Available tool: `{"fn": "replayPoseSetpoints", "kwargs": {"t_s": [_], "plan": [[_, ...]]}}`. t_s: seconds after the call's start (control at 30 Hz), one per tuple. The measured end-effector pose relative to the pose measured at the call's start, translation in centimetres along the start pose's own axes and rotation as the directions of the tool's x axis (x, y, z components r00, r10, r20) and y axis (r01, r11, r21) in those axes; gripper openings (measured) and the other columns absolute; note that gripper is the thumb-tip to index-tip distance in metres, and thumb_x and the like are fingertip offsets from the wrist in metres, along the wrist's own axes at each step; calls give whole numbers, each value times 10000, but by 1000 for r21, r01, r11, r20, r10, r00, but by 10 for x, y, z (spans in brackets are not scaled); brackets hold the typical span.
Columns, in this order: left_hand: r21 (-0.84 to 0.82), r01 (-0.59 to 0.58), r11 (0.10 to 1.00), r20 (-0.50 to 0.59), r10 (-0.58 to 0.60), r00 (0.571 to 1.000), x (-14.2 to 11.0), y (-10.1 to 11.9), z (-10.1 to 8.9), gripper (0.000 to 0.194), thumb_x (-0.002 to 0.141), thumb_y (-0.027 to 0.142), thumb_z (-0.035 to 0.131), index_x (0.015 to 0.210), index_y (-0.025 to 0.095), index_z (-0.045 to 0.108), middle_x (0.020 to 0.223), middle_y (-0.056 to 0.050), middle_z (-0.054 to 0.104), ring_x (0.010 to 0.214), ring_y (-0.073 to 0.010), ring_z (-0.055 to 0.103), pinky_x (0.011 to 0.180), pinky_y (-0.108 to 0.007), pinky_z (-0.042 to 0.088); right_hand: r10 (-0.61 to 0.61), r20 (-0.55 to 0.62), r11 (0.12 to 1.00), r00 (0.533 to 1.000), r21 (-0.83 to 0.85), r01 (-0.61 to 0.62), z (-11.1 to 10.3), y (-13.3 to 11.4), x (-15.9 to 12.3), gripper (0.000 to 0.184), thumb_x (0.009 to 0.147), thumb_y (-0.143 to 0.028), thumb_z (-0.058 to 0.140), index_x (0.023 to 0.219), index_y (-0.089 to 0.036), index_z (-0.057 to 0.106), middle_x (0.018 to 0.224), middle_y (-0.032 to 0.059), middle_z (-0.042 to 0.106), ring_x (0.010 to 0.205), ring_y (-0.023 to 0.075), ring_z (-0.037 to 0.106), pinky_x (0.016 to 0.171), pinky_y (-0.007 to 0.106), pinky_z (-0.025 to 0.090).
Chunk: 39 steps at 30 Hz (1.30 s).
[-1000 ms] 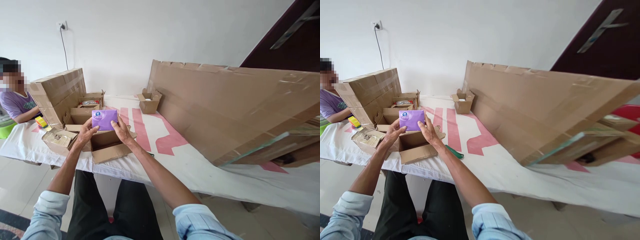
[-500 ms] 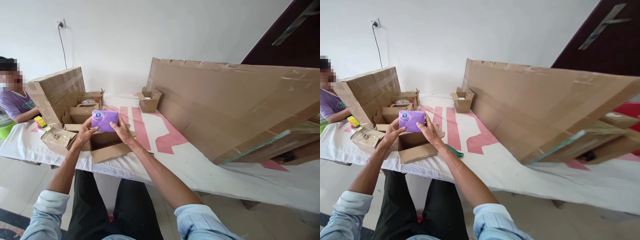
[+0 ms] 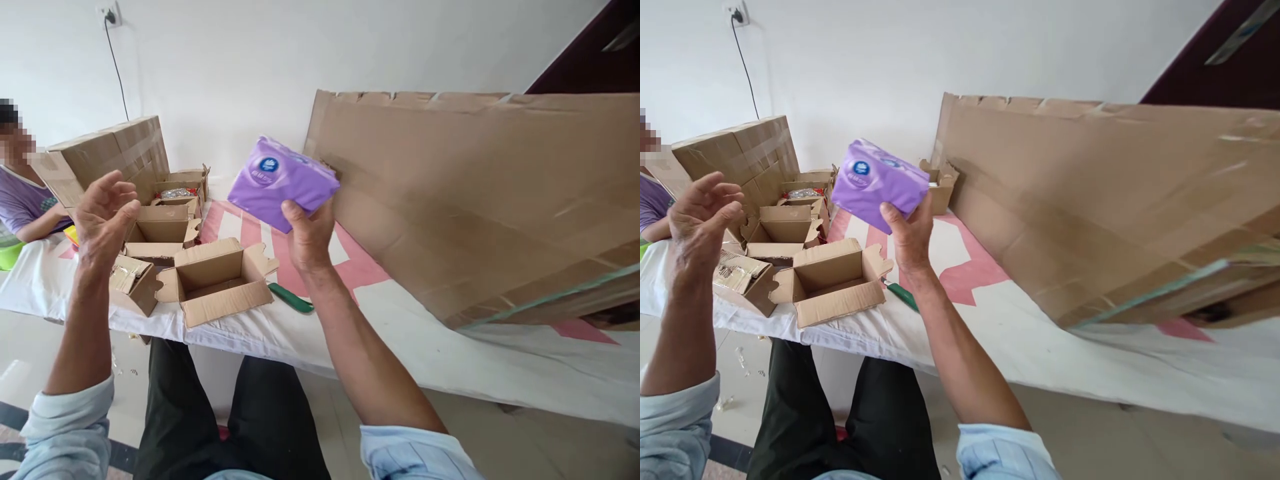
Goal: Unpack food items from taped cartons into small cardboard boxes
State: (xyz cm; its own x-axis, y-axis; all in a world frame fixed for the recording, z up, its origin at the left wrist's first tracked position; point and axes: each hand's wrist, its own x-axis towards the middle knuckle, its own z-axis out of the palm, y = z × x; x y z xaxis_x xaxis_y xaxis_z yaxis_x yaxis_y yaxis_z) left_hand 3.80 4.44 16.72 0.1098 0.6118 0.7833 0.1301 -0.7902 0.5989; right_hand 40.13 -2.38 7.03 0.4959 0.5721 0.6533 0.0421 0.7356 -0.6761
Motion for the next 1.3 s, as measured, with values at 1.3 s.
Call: {"fn": "replayPoseSetpoints", "kwargs": {"t_s": [1.3], "plan": [[931,-360,60,265,-790,553,13,-146,45,448,929,436,696,1259,198,885,1299,-266,848,1239,-451,796,948,-429,619,558,-294,823,776,75,-563,-63,151,-100,689,691,-563,968,1217,-259,643,1118,24,805,969,258,764,859,425,658]]}}
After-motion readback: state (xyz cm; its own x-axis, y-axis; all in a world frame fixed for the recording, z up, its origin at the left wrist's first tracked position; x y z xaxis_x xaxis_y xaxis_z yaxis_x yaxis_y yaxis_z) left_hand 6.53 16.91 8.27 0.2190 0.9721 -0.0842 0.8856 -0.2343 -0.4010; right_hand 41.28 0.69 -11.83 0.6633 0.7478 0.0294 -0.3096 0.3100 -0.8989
